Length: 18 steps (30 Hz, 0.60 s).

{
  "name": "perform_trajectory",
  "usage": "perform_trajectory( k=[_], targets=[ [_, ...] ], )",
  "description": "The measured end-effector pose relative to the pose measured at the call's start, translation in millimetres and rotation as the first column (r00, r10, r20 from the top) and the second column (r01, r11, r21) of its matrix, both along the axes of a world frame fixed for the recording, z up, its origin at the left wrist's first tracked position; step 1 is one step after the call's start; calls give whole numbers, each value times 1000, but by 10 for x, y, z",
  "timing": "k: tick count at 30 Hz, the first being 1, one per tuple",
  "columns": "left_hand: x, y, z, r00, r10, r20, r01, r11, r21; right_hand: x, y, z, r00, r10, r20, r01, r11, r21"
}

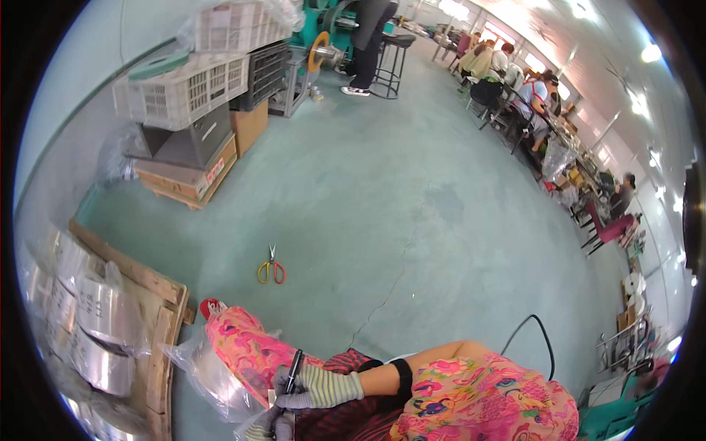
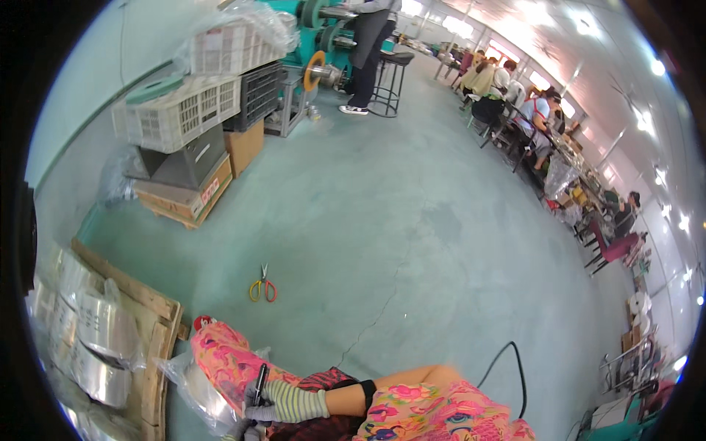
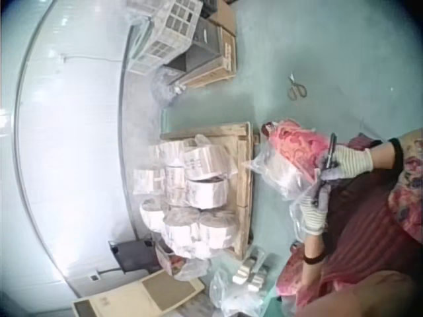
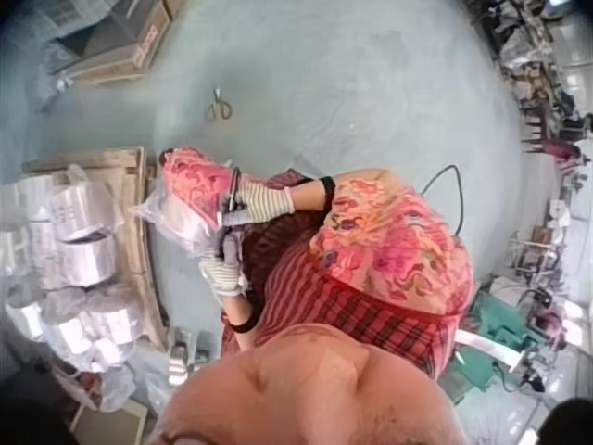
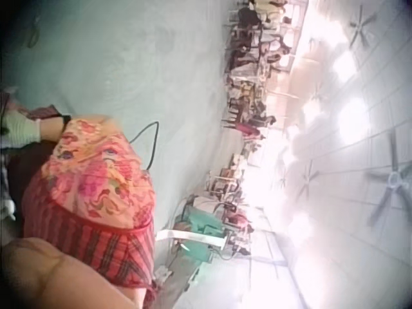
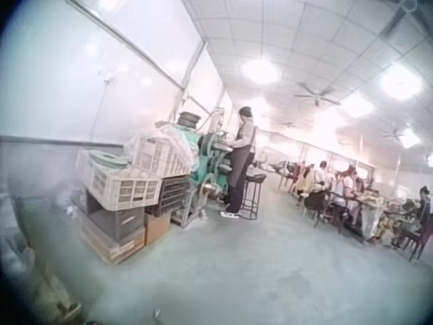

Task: The recorder prepares metal coils by removing them from a pallet, cutting plastic packaging, and marking labels.

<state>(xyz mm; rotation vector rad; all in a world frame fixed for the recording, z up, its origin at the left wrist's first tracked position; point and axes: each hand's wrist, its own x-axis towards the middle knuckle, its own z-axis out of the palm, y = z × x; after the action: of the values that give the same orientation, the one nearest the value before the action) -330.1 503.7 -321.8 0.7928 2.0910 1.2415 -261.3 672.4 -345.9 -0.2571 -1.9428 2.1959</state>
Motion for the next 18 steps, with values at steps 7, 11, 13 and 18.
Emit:
perform_trajectory(
  k=[7,11,13,18],
  targets=[
    [160,54,27,982,39,-183,-74,980,-184,6,-8,-199,909,348,230,-275,915,-297],
    [176,274,-125,956,-57,-289,20,991,-132,151,118,-364,996,-9,-84,22,987,158],
    [137,315,-305,958,-123,-258,67,974,-217,203,274,-247,977,136,166,-121,988,-97],
    [10,537,-240,998,-45,34,49,988,-143,174,384,-404,930,131,343,6,929,-371]
  ],
)
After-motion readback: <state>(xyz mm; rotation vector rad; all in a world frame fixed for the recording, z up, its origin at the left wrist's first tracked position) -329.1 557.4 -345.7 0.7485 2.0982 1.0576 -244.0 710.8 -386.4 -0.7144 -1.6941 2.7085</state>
